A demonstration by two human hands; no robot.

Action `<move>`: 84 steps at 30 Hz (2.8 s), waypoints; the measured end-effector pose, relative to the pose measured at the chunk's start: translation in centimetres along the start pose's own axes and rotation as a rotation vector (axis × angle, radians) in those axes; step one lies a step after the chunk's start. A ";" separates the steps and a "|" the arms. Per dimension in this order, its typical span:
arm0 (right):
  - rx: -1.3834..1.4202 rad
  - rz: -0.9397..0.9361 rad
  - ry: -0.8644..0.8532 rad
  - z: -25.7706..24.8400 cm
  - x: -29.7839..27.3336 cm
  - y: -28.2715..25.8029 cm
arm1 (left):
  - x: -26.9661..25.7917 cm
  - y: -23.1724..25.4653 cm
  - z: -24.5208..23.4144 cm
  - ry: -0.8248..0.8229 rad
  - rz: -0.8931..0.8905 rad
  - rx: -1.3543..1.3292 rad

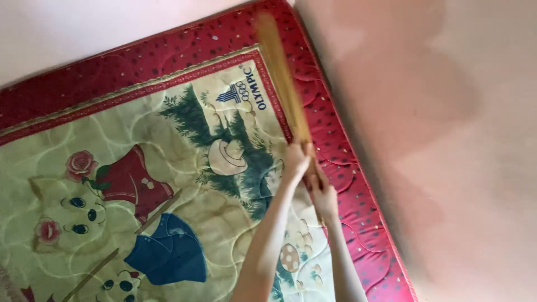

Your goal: Beating a mattress with a bundle of sticks to remove dust

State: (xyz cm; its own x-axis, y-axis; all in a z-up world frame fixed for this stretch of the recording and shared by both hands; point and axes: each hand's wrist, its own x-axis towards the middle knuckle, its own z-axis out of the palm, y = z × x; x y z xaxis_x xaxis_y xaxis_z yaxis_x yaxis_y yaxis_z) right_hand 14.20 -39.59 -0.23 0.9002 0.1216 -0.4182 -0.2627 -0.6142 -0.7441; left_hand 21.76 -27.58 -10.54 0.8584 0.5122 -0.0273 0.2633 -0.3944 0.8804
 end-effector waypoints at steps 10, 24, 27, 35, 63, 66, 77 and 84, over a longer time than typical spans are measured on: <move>0.143 -0.299 -0.079 8.4 -10.0 -0.8 | -10.2 -0.5 -19.0 0.124 -0.002 -0.187; 0.248 -0.109 -0.124 4.4 -16.5 5.0 | -17.2 -2.0 -11.7 0.033 -0.267 -0.135; 0.395 0.085 -0.020 -0.1 -19.0 6.7 | -19.8 7.0 -8.2 -0.107 -0.033 0.076; 0.353 -0.159 -0.017 6.6 -25.7 6.8 | -25.4 8.8 -20.2 -0.022 -0.194 -0.092; 0.045 -0.405 -0.298 8.4 -36.1 14.9 | -42.4 -1.3 -23.4 0.270 -0.303 -0.360; -0.105 -0.524 -0.407 8.9 -39.0 7.6 | -47.2 -10.8 -25.5 0.580 -0.108 -0.267; 0.120 -0.013 0.026 0.5 -43.3 21.8 | -48.8 -1.4 -7.0 -0.152 0.067 -0.205; 0.718 0.308 0.352 3.7 -49.3 22.7 | -52.5 5.5 -10.7 -0.497 -0.015 -0.001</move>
State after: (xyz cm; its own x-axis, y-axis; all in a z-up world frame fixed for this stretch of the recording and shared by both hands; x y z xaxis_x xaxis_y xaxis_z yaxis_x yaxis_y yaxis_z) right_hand -37.47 -56.65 1.53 0.7768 -0.2921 -0.5579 -0.5625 0.0765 -0.8233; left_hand -26.52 -48.46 0.74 0.9605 0.0921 -0.2626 0.2774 -0.3889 0.8785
